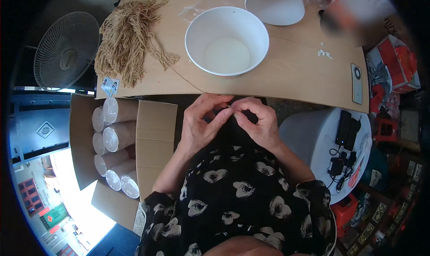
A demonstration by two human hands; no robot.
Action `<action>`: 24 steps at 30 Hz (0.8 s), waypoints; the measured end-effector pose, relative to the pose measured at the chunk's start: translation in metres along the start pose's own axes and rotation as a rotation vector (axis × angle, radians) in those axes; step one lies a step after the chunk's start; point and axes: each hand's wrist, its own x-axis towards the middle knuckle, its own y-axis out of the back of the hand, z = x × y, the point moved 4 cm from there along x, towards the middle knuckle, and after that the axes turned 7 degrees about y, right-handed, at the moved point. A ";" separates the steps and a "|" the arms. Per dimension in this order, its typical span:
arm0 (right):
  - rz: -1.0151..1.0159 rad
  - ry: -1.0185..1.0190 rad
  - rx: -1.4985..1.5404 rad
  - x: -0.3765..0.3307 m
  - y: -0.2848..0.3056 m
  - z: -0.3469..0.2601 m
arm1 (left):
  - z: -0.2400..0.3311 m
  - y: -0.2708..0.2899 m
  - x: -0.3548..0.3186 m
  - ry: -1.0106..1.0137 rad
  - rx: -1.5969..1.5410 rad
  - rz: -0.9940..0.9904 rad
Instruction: Attaching straw handles to paper bowls.
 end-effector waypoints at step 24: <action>-0.040 -0.211 0.055 -0.026 0.024 -0.001 | 0.011 -0.022 0.002 -0.211 0.298 -0.032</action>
